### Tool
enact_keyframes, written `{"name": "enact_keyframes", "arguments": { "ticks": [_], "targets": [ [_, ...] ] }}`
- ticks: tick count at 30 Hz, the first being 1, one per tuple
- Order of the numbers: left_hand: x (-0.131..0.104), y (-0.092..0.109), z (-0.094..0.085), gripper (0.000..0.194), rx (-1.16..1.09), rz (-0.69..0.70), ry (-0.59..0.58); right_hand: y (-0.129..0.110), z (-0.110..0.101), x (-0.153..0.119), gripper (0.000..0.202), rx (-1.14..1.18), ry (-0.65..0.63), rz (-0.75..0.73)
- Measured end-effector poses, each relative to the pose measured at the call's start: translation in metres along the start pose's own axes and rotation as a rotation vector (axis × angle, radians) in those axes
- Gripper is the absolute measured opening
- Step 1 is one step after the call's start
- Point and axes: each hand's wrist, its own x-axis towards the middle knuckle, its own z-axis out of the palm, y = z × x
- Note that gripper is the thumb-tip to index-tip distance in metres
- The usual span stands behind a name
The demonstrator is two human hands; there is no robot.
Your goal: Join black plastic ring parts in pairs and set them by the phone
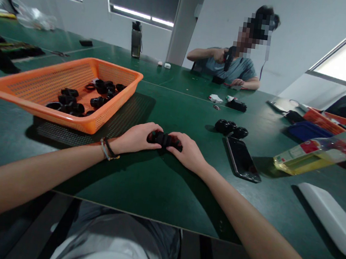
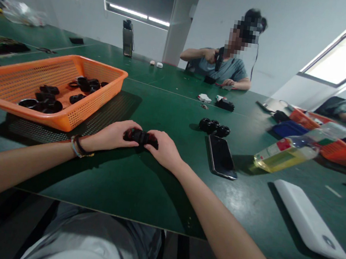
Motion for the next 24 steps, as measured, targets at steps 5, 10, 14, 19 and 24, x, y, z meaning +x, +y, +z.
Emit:
{"name": "enact_keyframes", "arguments": {
  "ticks": [5, 10, 14, 19, 24],
  "targets": [
    [0.0003, 0.0006, -0.0006, 0.038, 0.002, -0.008, -0.003, -0.0031, -0.0016, 0.0004, 0.030, -0.009, -0.019, 0.032],
    [0.0003, 0.0001, -0.0001, 0.038, 0.015, -0.005, -0.004, -0.0026, -0.0012, 0.0005, 0.031, -0.006, -0.022, 0.034],
    [0.0002, -0.0012, 0.0006, 0.038, 0.015, -0.003, 0.000, -0.0016, -0.0006, 0.0002, 0.030, -0.006, -0.012, 0.022],
    [0.0006, -0.0009, -0.0001, 0.038, 0.010, -0.001, 0.002, -0.0016, -0.0003, 0.0000, 0.031, -0.018, -0.020, 0.028],
    [0.0008, -0.0003, -0.0001, 0.037, 0.015, 0.000, 0.003, -0.0011, 0.0004, 0.0005, 0.031, -0.032, -0.021, 0.026]
  ]
}}
